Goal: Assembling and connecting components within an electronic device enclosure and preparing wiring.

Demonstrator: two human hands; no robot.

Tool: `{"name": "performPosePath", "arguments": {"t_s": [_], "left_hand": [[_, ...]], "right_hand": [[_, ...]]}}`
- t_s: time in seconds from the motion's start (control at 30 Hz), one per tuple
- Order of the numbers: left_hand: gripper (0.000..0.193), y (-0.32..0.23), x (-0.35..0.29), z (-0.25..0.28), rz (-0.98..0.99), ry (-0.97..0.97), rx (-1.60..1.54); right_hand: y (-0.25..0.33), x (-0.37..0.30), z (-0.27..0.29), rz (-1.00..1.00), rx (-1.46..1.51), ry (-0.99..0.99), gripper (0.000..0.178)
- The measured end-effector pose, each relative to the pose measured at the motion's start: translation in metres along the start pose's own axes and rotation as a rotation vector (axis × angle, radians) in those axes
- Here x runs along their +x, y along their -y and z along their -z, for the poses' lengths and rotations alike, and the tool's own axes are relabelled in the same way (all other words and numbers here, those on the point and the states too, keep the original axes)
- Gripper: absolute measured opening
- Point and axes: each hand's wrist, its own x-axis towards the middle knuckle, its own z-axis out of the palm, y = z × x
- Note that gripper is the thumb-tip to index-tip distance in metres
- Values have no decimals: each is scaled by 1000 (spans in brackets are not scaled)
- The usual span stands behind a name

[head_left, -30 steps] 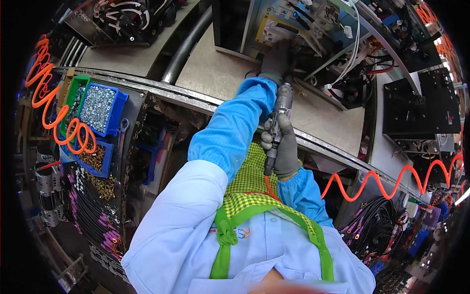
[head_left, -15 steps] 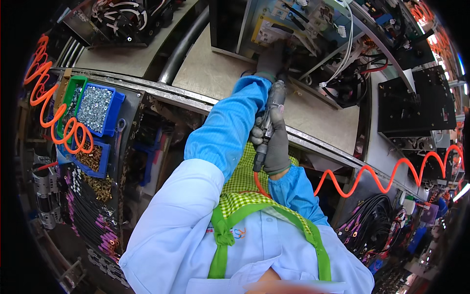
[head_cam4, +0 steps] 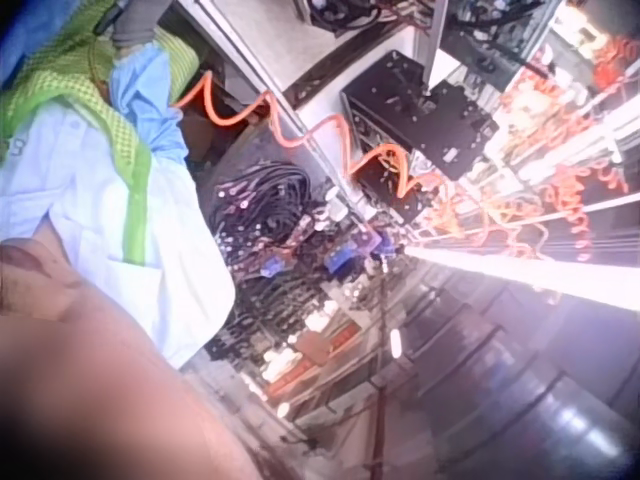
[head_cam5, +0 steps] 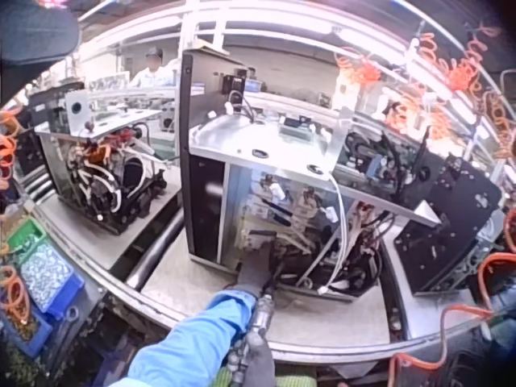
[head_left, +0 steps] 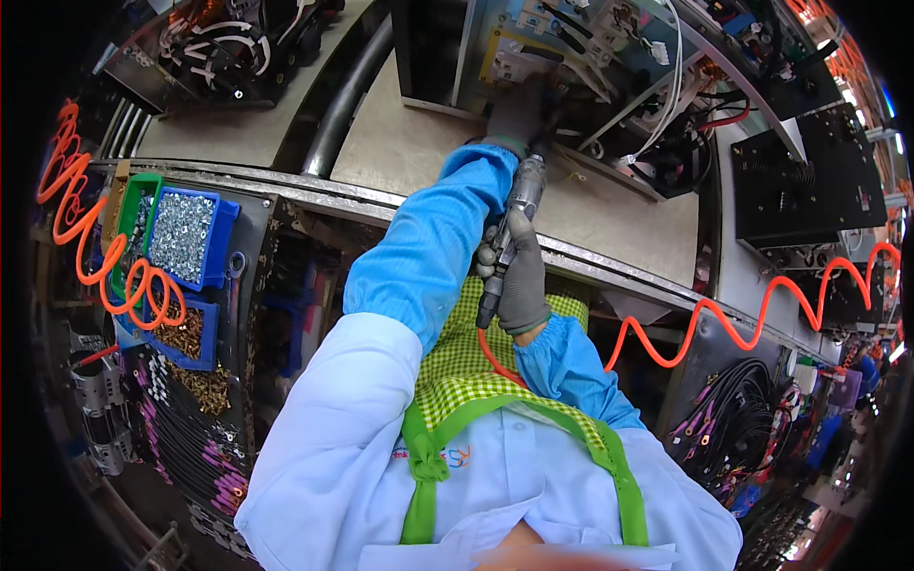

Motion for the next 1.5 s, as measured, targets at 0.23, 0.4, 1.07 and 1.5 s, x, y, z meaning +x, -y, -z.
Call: {"name": "performPosePath", "arguments": {"t_s": [0.23, 0.4, 1.07, 1.5], "left_hand": [[47, 7, 2, -8, -101, -157, 17], [45, 9, 2, -9, -27, -95, -77], [57, 1, -14, 4, 4, -18, -133], [61, -9, -70, 16, -408, 217, 379]], "right_hand": [[-7, 7, -11, 12, -64, -76, 42], [11, -7, -10, -46, 99, 51, 48], [49, -11, 22, -203, 331, 204, 43], [67, -12, 22, -319, 581, 314, 49]]}}
